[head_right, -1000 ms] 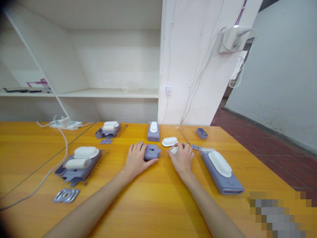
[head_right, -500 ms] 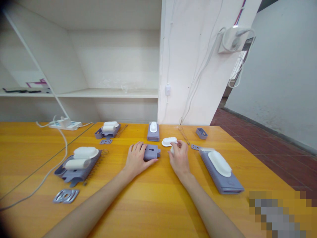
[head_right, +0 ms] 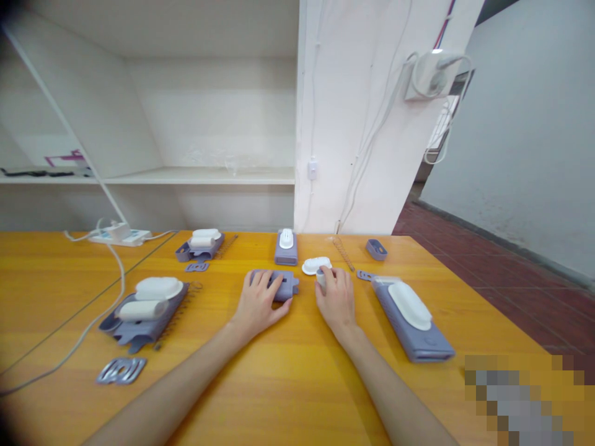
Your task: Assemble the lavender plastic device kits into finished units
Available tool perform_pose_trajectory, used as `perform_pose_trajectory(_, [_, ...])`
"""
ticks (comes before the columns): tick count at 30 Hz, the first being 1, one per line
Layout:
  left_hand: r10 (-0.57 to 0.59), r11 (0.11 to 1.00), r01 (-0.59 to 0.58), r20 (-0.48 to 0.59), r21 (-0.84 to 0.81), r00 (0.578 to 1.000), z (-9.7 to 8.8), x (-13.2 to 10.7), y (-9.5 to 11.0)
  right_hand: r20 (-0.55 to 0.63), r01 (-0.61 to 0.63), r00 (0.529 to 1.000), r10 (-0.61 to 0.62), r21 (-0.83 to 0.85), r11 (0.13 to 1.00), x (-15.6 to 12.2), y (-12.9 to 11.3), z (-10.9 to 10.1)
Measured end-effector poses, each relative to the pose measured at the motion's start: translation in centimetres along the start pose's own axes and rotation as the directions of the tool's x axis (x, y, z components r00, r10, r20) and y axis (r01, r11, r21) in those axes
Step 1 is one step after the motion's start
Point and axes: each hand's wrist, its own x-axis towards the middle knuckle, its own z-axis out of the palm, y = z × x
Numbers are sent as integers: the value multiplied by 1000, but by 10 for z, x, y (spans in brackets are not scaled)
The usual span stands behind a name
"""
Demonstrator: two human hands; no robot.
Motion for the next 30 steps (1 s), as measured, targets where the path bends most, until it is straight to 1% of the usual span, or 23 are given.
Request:
perform_pose_trajectory(4, [2, 1000, -2, 1, -6, 1000, 0, 0, 0, 26, -14, 1000, 14, 1, 1000, -1, 0, 0])
perform_pose_trajectory(10, [-6, 1000, 6, 3, -7, 1000, 2, -1, 4, 6, -63, 998, 63, 16, 998, -1, 2, 1])
perform_pose_trajectory(13, [7, 1000, -6, 24, -14, 1000, 5, -2, 1, -3, -68, 998, 68, 14, 998, -1, 3, 1])
perform_pose_trajectory(16, [68, 997, -66, 54, -47, 996, 10, -3, -5, -19, -63, 998, 63, 23, 998, -1, 3, 0])
perform_pose_trajectory(19, [151, 984, -145, 60, -102, 987, 12, -3, -11, -34, -60, 998, 61, 27, 998, -2, 3, 0])
perform_pose_trajectory(23, [203, 970, -194, 48, -143, 978, 8, -4, -12, -43, -61, 997, 62, 24, 998, -2, 2, 0])
perform_pose_trajectory(27, [202, 967, -196, 26, -162, 979, -1, -3, -6, -54, -59, 997, 60, 26, 998, -2, 2, 1])
perform_pose_trajectory(30, [190, 971, -187, 10, -147, 982, -4, -3, -1, -52, -59, 997, 60, 36, 998, -2, 2, 1])
